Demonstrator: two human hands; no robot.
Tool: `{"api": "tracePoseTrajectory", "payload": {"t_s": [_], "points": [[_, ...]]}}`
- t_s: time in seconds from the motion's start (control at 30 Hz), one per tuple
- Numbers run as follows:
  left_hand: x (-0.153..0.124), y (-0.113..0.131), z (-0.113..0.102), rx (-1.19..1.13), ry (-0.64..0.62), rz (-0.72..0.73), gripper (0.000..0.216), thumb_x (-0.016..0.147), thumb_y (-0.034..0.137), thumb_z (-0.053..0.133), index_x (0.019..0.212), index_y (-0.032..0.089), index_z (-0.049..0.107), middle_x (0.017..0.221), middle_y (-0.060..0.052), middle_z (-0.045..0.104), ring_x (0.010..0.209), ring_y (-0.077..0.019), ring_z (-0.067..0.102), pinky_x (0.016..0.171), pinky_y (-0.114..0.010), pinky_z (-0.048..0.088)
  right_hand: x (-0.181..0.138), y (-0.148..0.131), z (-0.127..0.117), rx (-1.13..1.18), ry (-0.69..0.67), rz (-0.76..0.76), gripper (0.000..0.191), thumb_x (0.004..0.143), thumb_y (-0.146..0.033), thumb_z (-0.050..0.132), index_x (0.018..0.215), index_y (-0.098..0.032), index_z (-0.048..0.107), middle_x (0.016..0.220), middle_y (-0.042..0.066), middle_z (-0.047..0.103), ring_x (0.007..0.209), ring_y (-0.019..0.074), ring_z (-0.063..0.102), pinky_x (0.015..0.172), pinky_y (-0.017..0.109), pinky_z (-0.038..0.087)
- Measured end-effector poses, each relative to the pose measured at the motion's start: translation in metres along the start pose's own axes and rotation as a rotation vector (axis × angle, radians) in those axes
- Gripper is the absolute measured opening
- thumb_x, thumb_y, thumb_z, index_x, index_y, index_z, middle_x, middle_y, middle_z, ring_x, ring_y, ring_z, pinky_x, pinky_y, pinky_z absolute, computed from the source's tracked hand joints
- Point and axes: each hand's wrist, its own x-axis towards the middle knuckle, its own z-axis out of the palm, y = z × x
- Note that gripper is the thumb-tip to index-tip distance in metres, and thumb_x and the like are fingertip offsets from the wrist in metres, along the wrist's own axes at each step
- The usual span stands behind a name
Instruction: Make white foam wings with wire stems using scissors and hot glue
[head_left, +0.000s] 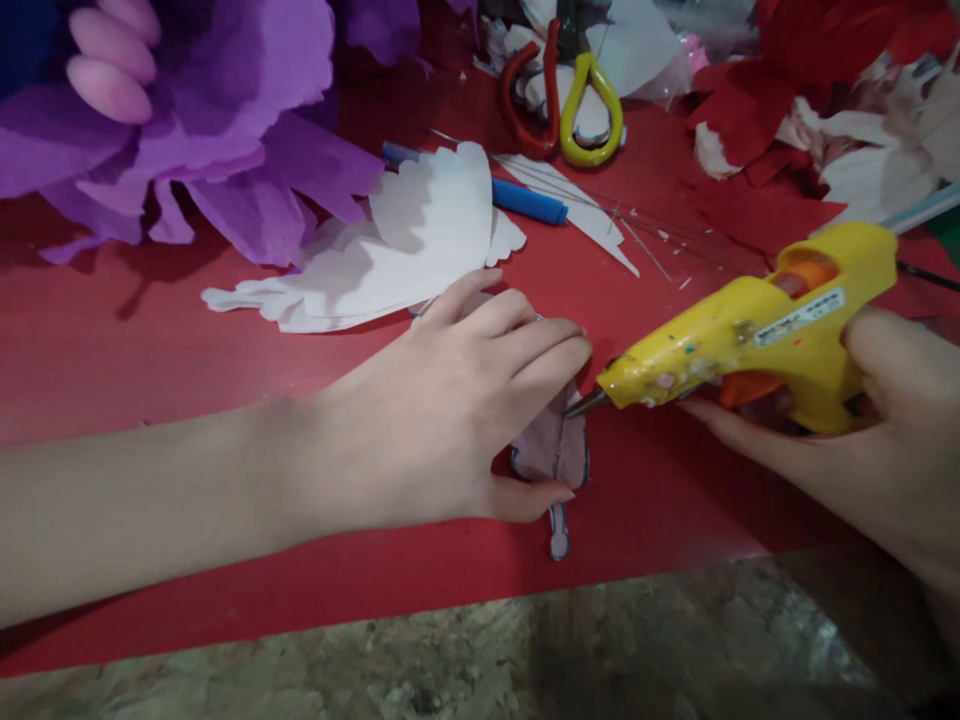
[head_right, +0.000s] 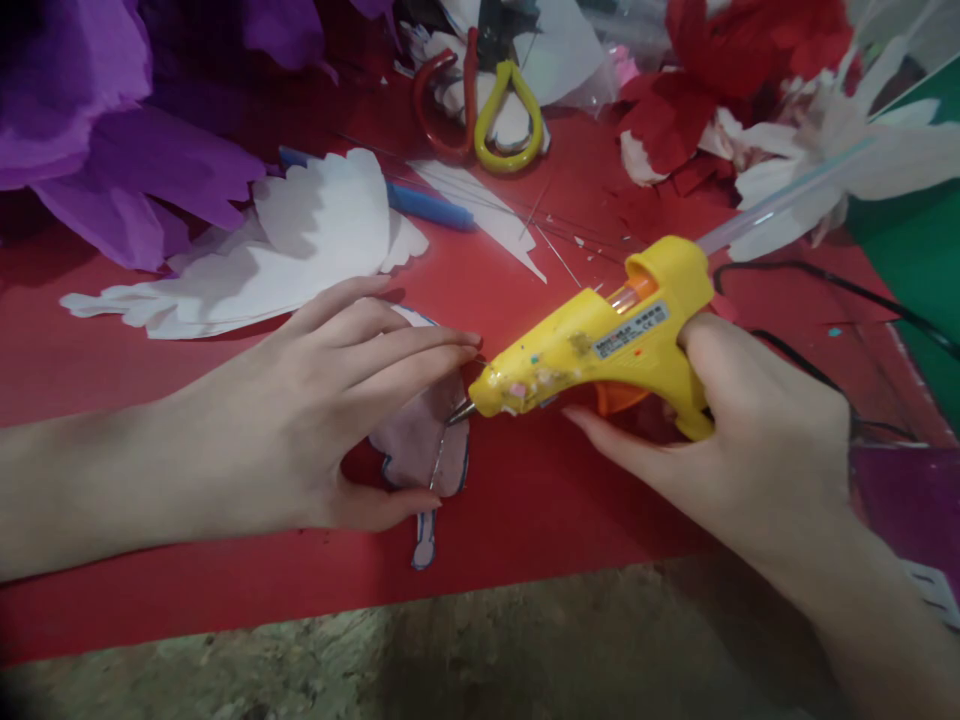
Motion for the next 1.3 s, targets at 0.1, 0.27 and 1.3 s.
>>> {"api": "tracePoseTrajectory", "payload": {"t_s": [0.1, 0.27, 1.3], "points": [[0.000, 0.000, 0.000, -0.003, -0.003, -0.003, 0.039, 0.077, 0.044, 0.054, 0.099, 0.012, 0.058, 0.104, -0.009, 0.064, 0.093, -0.0244, 0.057, 0.103, -0.046, 0.031, 0.000, -0.001, -0.001, 0.016, -0.012, -0.054, 0.052, 0.079, -0.069, 0.036, 0.063, -0.023, 0.016, 0.050, -0.006, 0.022, 0.040, 0.0076, 0.021, 0.036, 0.023, 0.018], [0.001, 0.001, 0.001, -0.019, 0.009, -0.003, 0.039, 0.076, 0.043, 0.056, 0.099, 0.011, 0.058, 0.105, -0.009, 0.064, 0.095, -0.0251, 0.057, 0.103, -0.047, 0.031, 0.002, 0.000, 0.001, -0.031, 0.022, -0.037, 0.052, 0.079, -0.070, 0.035, 0.062, -0.024, 0.016, 0.049, -0.006, 0.023, 0.040, 0.0071, 0.022, 0.035, 0.022, 0.017], [0.001, 0.001, -0.001, -0.033, -0.030, -0.021, 0.044, 0.073, 0.045, 0.060, 0.103, 0.013, 0.058, 0.109, -0.009, 0.064, 0.097, -0.0267, 0.057, 0.105, -0.047, 0.029, 0.007, -0.005, -0.005, -0.049, -0.007, 0.054, 0.057, 0.074, -0.075, 0.035, 0.059, -0.023, 0.016, 0.045, -0.008, 0.019, 0.037, 0.0047, 0.017, 0.035, 0.021, 0.016]]}}
